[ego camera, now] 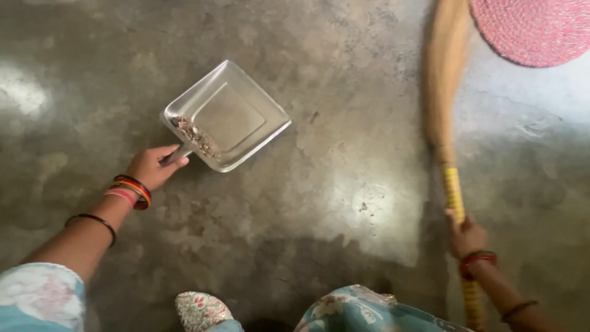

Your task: The person is sweeping the floor using a broom and collecting the dirt into a dustpan.

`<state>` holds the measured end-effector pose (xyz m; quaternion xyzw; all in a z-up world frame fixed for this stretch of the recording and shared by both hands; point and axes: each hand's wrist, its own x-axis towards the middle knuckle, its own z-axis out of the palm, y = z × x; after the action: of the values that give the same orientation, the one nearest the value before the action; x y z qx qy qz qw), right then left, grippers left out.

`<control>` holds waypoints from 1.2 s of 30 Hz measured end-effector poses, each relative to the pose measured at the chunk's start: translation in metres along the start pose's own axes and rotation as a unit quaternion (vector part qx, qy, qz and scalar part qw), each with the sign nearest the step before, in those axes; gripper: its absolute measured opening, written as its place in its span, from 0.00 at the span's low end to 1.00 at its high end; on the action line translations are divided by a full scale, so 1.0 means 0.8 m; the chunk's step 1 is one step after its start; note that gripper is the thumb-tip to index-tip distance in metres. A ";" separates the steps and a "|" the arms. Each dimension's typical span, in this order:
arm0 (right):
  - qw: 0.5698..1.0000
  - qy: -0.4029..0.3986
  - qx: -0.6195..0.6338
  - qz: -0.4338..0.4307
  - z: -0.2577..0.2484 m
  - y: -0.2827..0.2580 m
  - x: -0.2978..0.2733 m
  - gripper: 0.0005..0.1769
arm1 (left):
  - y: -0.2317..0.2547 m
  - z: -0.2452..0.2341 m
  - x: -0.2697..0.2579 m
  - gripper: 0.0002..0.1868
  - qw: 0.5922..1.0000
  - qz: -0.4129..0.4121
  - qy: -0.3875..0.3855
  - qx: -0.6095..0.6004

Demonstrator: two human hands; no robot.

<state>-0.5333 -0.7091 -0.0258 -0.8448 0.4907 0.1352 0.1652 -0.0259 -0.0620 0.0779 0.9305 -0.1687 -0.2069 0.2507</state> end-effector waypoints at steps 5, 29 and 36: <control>0.985 -0.139 0.099 -0.034 -0.025 -0.176 -0.102 0.36 | -0.014 -0.006 -0.036 0.34 0.998 -0.043 -0.026 0.042; 0.961 -0.184 0.032 -0.205 0.005 -0.169 -0.151 0.34 | -0.122 -0.027 -0.162 0.33 0.991 -0.107 0.010 0.077; 0.942 -0.206 -0.020 -0.266 -0.040 -0.208 -0.126 0.34 | -0.119 -0.037 -0.192 0.30 0.993 -0.066 0.055 0.083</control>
<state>-0.4345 -0.5658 0.0668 -0.9011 0.2009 0.2674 0.2760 -0.1234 0.0913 0.0966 0.9672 -0.1096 -0.1569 0.1672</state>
